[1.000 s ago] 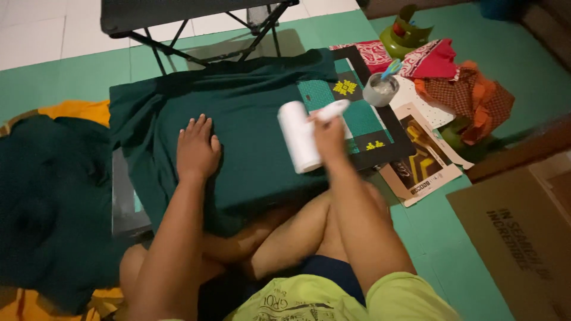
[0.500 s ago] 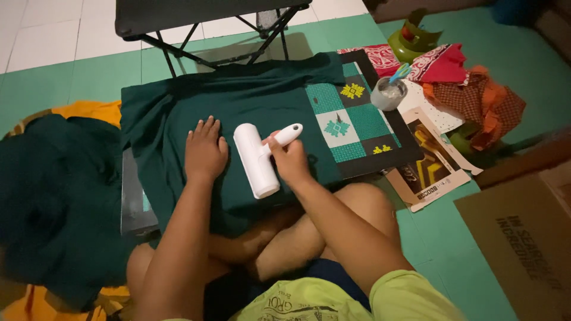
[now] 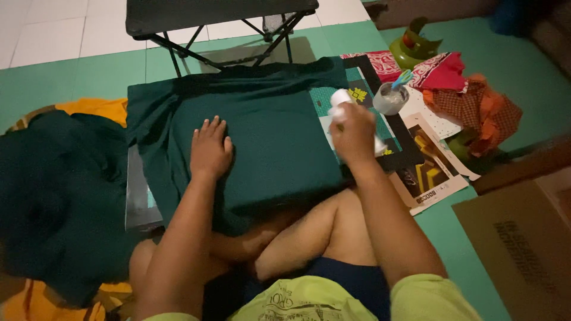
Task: The person sits on the floor and uses a lint roller to clean a dark green shirt laid out on a small table. They roll the device back and forth across the fabric surface to remove lint and debris.
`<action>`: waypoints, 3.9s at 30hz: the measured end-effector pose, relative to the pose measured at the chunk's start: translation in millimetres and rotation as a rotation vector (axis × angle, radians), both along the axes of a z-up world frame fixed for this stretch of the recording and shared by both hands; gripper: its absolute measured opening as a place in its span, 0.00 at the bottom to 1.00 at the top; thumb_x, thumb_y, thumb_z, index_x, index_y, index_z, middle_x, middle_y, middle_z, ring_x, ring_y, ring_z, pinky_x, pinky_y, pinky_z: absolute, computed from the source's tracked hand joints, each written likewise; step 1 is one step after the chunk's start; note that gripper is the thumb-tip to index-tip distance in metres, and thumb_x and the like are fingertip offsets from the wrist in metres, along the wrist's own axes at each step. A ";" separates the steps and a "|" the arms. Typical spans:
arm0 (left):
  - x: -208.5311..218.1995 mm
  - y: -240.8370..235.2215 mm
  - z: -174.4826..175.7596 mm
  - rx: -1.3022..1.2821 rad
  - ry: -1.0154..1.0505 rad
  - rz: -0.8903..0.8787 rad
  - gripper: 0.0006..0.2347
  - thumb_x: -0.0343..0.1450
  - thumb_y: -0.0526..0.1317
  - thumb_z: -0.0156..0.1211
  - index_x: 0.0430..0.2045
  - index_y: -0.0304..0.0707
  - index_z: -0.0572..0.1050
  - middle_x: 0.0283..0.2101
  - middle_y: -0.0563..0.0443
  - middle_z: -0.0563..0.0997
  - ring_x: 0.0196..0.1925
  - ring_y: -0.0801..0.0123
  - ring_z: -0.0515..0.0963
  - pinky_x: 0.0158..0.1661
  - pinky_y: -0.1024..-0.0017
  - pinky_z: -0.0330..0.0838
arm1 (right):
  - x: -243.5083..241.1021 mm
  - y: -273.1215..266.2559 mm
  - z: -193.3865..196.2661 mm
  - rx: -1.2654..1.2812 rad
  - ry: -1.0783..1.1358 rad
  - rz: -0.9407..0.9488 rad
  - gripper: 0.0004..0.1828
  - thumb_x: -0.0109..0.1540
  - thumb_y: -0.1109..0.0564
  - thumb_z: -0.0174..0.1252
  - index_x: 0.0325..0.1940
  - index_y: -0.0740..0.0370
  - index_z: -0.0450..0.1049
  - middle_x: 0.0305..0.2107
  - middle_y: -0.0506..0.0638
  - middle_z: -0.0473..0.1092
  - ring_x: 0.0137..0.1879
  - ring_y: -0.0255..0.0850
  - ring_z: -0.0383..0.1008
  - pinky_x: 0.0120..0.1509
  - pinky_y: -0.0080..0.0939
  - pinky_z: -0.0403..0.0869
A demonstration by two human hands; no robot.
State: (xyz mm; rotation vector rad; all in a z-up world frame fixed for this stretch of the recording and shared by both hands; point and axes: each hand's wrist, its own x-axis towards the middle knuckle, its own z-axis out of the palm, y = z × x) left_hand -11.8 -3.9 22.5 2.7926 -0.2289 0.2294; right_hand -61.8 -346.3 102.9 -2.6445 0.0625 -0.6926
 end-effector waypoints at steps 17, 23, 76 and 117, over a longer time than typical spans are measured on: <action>-11.9 15.4 -5.8 0.125 0.170 0.169 0.26 0.80 0.55 0.33 0.75 0.53 0.55 0.80 0.50 0.50 0.81 0.48 0.45 0.73 0.35 0.37 | 70.0 -13.4 -110.2 -0.716 -0.374 0.257 0.04 0.63 0.55 0.53 0.32 0.47 0.69 0.28 0.45 0.68 0.39 0.44 0.69 0.44 0.49 0.61; 27.6 30.8 -9.0 0.185 0.134 0.100 0.26 0.80 0.56 0.34 0.75 0.54 0.56 0.80 0.52 0.52 0.81 0.50 0.46 0.73 0.38 0.41 | 88.8 -12.0 -112.1 -0.714 -0.274 0.236 0.05 0.64 0.55 0.50 0.34 0.46 0.69 0.29 0.43 0.70 0.41 0.45 0.70 0.44 0.49 0.60; -30.9 -0.6 -2.1 0.032 0.053 -0.008 0.27 0.74 0.36 0.45 0.74 0.43 0.56 0.76 0.48 0.61 0.78 0.53 0.58 0.73 0.44 0.49 | 10.9 138.3 -96.3 1.606 -0.140 0.091 0.04 0.64 0.61 0.59 0.42 0.60 0.73 0.27 0.49 0.73 0.36 0.36 0.77 0.45 0.35 0.75; -36.1 -2.9 5.5 0.008 0.094 0.027 0.23 0.75 0.39 0.44 0.69 0.46 0.65 0.75 0.51 0.63 0.79 0.57 0.56 0.75 0.48 0.46 | 44.0 -4.7 -95.7 1.514 -0.368 0.038 0.08 0.61 0.61 0.60 0.43 0.53 0.72 0.27 0.44 0.71 0.35 0.33 0.77 0.48 0.35 0.75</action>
